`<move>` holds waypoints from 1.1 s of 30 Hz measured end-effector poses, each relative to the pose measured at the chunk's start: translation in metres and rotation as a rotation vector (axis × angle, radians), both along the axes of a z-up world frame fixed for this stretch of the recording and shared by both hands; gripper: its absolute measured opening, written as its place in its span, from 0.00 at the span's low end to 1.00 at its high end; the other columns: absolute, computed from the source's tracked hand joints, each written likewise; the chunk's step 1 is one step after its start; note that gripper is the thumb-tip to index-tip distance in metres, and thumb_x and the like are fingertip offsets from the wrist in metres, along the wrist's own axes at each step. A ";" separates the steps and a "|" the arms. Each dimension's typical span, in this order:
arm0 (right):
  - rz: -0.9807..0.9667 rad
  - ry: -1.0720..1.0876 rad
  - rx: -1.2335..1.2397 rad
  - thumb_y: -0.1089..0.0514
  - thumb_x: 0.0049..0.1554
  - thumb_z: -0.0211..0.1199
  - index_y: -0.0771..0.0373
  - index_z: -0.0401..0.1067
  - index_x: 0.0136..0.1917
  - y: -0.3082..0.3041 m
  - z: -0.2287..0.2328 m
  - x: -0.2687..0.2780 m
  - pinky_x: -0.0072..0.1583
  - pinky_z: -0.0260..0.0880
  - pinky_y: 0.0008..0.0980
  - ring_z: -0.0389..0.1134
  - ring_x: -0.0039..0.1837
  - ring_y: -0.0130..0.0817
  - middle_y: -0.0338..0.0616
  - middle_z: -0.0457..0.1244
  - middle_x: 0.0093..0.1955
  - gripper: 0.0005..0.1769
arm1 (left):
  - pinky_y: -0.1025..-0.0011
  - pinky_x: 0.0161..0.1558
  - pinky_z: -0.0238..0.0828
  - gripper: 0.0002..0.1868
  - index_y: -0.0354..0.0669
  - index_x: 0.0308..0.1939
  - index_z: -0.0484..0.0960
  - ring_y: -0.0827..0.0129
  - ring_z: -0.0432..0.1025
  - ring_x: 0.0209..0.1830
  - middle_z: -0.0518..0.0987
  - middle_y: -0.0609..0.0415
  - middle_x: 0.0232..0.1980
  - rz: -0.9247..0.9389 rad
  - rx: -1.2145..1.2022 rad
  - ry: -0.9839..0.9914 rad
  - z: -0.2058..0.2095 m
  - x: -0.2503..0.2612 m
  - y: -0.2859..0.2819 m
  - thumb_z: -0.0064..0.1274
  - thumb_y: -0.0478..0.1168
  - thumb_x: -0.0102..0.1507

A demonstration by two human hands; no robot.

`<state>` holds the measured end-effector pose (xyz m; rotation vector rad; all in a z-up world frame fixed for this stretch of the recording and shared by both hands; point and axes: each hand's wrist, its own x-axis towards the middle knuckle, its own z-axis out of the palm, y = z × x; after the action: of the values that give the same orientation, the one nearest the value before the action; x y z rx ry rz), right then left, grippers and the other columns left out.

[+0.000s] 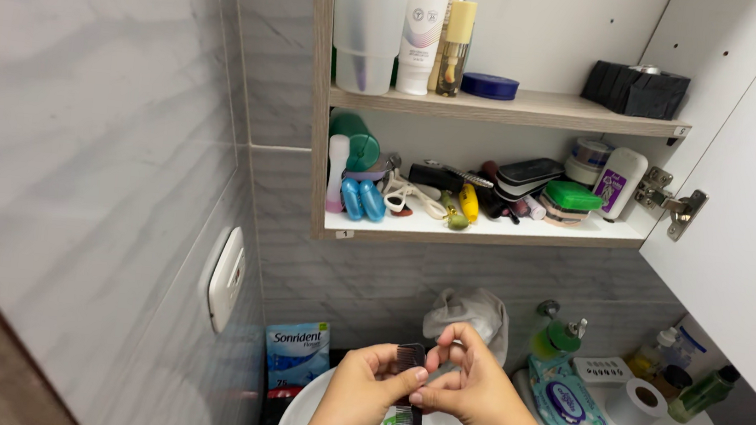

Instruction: The person cleans the inside of a bathroom cabinet with a spray and cloth, then places various toiletries and personal care items onto the shelves. Items handled include mouthwash, an electric toothbrush, toothpaste, lotions, a small black box, a comb, and a pink plastic object.

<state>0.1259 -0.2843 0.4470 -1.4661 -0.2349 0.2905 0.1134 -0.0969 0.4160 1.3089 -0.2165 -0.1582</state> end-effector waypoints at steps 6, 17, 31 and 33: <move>0.053 0.072 -0.128 0.71 0.48 0.72 0.61 0.68 0.61 0.008 -0.011 -0.032 0.48 0.77 0.30 0.73 0.45 0.29 0.43 0.67 0.47 0.29 | 0.77 0.41 0.75 0.11 0.34 0.47 0.86 0.79 0.76 0.37 0.86 0.58 0.38 0.177 -0.160 -0.019 -0.003 -0.021 0.004 0.61 0.36 0.62; -0.105 0.080 -0.154 0.57 0.60 0.58 0.61 0.71 0.55 0.010 -0.040 -0.086 0.37 0.65 0.27 0.64 0.33 0.28 0.41 0.66 0.33 0.10 | 0.74 0.37 0.73 0.15 0.37 0.37 0.82 0.74 0.76 0.30 0.82 0.54 0.27 0.181 0.468 -0.068 0.000 -0.074 0.022 0.54 0.47 0.66; 0.062 0.348 0.181 0.56 0.61 0.56 0.65 0.74 0.57 -0.025 -0.032 -0.145 0.44 0.72 0.30 0.68 0.37 0.30 0.43 0.68 0.36 0.15 | 0.74 0.43 0.73 0.12 0.42 0.42 0.77 0.74 0.77 0.43 0.85 0.58 0.43 0.302 -0.236 0.117 -0.025 -0.156 -0.016 0.47 0.46 0.68; 0.074 0.378 0.194 0.56 0.60 0.56 0.65 0.74 0.58 -0.024 -0.044 -0.155 0.47 0.75 0.33 0.70 0.38 0.32 0.44 0.69 0.37 0.16 | 0.72 0.43 0.70 0.12 0.46 0.42 0.71 0.71 0.78 0.47 0.88 0.60 0.47 0.322 -0.606 0.351 -0.033 -0.172 -0.026 0.41 0.49 0.69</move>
<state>-0.0294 -0.3087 0.4031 -1.1869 -0.0102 0.5816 -0.0590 -0.1227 0.3826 0.6820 0.2350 -0.0389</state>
